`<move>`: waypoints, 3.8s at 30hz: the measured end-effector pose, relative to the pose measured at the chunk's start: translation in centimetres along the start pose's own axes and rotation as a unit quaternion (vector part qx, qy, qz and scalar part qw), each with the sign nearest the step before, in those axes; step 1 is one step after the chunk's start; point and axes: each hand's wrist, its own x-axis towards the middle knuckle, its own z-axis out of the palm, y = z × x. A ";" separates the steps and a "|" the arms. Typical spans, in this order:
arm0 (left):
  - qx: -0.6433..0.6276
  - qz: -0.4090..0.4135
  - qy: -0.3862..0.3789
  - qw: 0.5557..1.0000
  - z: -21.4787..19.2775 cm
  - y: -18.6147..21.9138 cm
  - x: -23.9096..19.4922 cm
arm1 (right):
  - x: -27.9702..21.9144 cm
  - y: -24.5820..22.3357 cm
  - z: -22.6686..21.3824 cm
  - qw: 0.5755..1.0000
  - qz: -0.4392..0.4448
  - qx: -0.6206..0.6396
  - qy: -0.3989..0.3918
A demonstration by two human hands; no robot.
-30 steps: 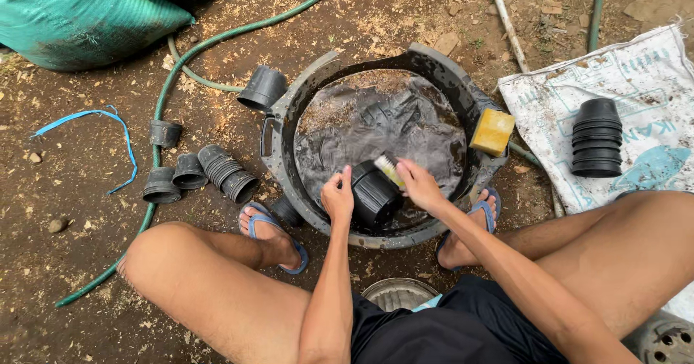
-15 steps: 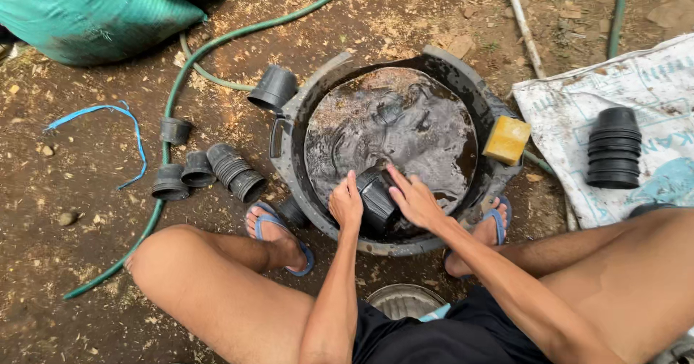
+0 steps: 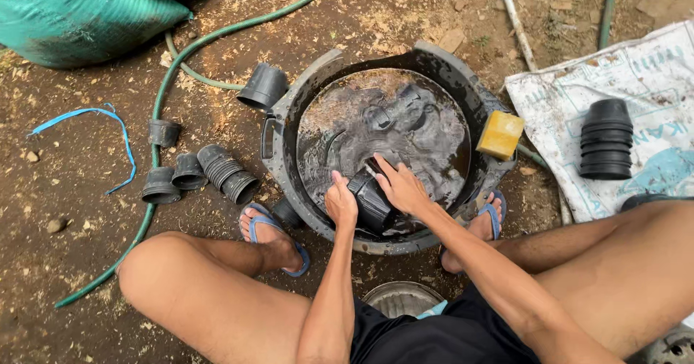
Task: The person scrubs black plastic parts with a brush and sponge in a bucket of water, rinses them, and places them on a sack to dry.
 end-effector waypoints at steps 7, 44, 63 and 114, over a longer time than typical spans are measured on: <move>-0.029 -0.113 -0.017 0.993 0.2 -0.5 -0.1 | 0.8 -0.7 1.8 0.999 -0.016 -0.006 0.030; -0.238 -0.227 -0.196 0.924 2.3 -0.4 -0.2 | -0.2 -0.2 -1.6 0.979 -0.098 -0.175 0.040; -0.710 -0.254 -0.227 0.616 4.6 1.4 -1.4 | -0.9 -2.2 -2.4 0.953 -0.091 -0.115 0.266; -0.778 -0.200 -0.244 0.544 -0.4 8.9 -2.9 | -0.1 -6.7 -11.5 0.941 -0.249 0.044 0.227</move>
